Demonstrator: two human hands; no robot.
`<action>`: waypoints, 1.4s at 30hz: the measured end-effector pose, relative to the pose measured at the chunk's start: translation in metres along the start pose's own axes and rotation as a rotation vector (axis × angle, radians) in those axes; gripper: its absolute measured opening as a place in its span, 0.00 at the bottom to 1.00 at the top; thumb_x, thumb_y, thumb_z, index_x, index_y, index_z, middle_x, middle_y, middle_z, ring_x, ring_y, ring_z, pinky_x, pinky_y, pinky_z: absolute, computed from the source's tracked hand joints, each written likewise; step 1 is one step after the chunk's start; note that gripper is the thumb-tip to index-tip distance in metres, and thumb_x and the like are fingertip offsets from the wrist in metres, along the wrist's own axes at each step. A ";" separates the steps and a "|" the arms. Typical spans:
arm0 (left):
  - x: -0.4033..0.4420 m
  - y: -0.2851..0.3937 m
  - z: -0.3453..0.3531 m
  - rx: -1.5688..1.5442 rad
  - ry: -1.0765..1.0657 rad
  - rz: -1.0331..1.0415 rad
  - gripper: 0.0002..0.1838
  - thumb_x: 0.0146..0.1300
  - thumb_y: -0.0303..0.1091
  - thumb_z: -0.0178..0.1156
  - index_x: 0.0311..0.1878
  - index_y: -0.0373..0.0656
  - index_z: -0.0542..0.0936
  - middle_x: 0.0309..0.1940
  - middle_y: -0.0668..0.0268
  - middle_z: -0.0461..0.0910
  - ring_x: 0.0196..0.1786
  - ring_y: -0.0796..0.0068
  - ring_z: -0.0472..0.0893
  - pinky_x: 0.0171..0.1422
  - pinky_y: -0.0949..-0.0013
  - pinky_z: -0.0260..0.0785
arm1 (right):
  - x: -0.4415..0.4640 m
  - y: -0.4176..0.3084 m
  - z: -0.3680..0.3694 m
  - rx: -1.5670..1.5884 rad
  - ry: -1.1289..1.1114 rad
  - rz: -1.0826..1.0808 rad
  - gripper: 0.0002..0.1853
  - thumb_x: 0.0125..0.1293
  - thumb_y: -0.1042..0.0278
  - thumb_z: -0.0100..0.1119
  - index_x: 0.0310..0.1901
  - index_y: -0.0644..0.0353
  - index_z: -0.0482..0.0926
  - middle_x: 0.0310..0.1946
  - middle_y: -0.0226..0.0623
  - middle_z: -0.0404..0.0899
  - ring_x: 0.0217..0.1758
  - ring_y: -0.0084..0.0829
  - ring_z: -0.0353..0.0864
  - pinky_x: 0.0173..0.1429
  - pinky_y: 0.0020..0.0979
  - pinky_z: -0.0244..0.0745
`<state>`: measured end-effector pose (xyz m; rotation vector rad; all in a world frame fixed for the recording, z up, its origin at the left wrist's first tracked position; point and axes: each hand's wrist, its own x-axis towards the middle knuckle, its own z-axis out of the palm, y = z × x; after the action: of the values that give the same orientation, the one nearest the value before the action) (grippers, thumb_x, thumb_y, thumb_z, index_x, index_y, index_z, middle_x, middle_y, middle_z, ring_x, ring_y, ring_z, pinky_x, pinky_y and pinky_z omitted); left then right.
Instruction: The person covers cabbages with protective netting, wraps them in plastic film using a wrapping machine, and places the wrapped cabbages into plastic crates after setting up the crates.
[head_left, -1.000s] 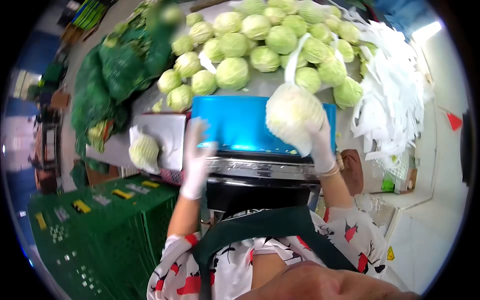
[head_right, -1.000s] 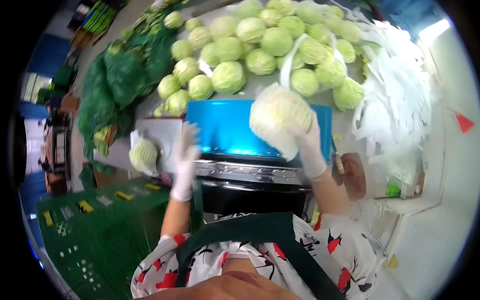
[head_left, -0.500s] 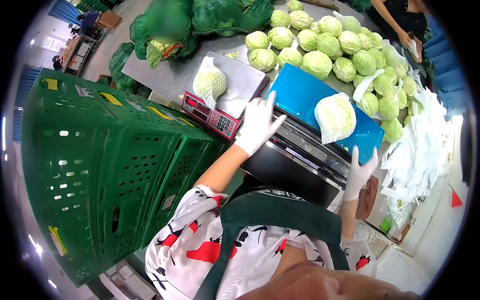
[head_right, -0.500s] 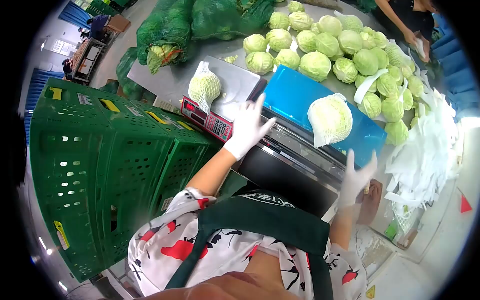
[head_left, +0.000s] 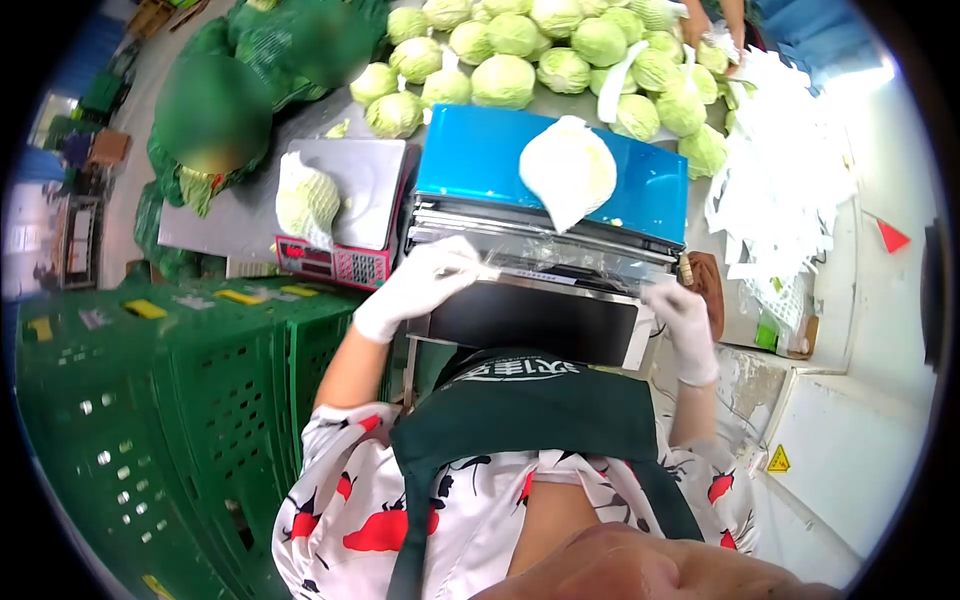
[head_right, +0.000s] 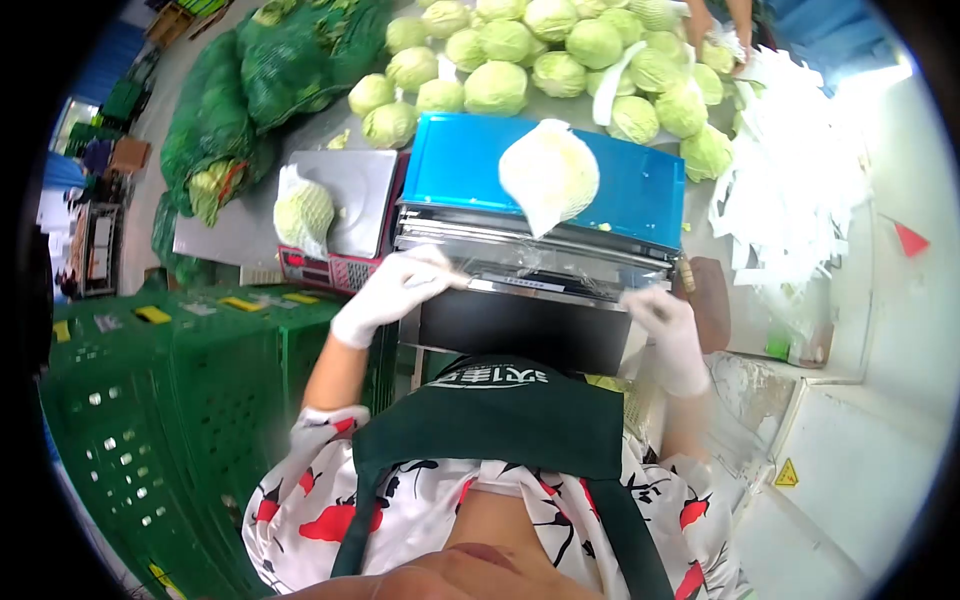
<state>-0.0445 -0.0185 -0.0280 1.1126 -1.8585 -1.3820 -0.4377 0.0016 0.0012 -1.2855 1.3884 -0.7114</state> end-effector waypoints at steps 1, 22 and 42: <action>-0.004 0.017 -0.011 -0.058 -0.018 0.032 0.11 0.63 0.25 0.62 0.46 0.38 0.88 0.37 0.65 0.81 0.44 0.70 0.79 0.54 0.68 0.71 | -0.011 -0.019 -0.014 -0.069 -0.148 -0.137 0.04 0.66 0.77 0.62 0.39 0.67 0.83 0.32 0.32 0.82 0.43 0.26 0.80 0.53 0.28 0.73; 0.126 -0.040 0.021 -0.579 -0.013 -0.317 0.42 0.68 0.46 0.65 0.76 0.35 0.59 0.66 0.56 0.72 0.67 0.72 0.73 0.63 0.70 0.73 | 0.148 0.015 0.058 0.520 -0.241 0.030 0.34 0.72 0.56 0.60 0.71 0.69 0.63 0.62 0.39 0.74 0.64 0.29 0.73 0.71 0.33 0.66; -0.071 -0.050 0.101 -1.043 -0.215 -0.867 0.39 0.73 0.61 0.51 0.76 0.43 0.62 0.70 0.57 0.71 0.68 0.62 0.75 0.72 0.56 0.65 | -0.023 0.091 0.083 0.653 -0.540 0.921 0.30 0.78 0.46 0.48 0.72 0.59 0.66 0.69 0.37 0.71 0.68 0.30 0.72 0.73 0.36 0.64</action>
<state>-0.0778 0.0854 -0.1039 1.1881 -0.4334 -2.5594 -0.3908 0.0641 -0.0970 -0.2065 0.9999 -0.1137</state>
